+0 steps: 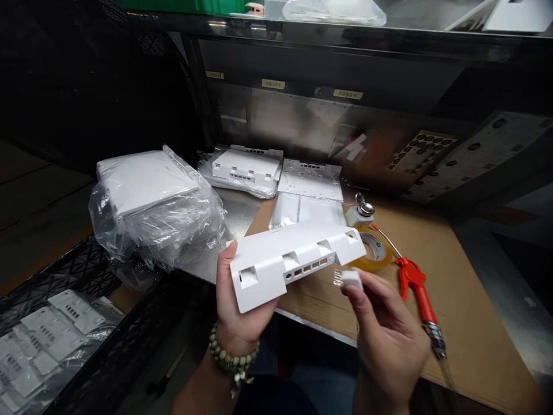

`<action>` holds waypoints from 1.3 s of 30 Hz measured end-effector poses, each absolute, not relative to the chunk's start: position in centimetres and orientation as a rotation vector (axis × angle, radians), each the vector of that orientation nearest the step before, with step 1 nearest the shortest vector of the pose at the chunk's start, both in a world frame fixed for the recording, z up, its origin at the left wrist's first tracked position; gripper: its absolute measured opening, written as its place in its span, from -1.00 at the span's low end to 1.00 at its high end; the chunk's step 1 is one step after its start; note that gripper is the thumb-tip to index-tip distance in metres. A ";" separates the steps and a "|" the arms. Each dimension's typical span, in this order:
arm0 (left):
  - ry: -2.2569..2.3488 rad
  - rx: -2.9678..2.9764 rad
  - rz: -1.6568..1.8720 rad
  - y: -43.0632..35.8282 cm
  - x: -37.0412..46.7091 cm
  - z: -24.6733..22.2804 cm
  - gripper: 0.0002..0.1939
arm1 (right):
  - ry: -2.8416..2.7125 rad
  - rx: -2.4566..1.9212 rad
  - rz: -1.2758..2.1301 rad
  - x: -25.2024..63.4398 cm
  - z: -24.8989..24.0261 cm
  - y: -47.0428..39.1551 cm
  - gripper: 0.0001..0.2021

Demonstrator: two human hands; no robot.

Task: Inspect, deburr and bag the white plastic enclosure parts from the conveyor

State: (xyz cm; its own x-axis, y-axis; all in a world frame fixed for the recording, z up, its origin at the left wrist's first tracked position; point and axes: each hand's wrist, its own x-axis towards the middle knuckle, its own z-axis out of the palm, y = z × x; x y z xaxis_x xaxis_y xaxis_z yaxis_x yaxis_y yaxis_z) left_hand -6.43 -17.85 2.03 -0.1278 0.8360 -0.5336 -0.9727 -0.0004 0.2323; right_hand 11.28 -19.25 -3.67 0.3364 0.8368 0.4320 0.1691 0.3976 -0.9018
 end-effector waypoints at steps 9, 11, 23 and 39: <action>0.697 -0.126 1.757 -18.5 -4.8 1.1 -0.60 | -1.626 -0.960 0.469 6.0 -0.9 -19.7 -0.83; 0.696 -0.107 1.785 -18.7 -4.8 1.0 -0.60 | -1.646 -0.938 0.446 5.8 -1.0 -19.8 -0.83; 0.714 -0.100 1.801 -18.6 -4.6 0.8 -0.59 | -1.658 -0.953 0.450 6.1 -0.9 -19.9 -0.81; 0.720 -0.214 1.744 -18.1 -4.7 1.4 -0.61 | -1.515 -1.037 0.405 7.2 -0.9 -19.1 -0.81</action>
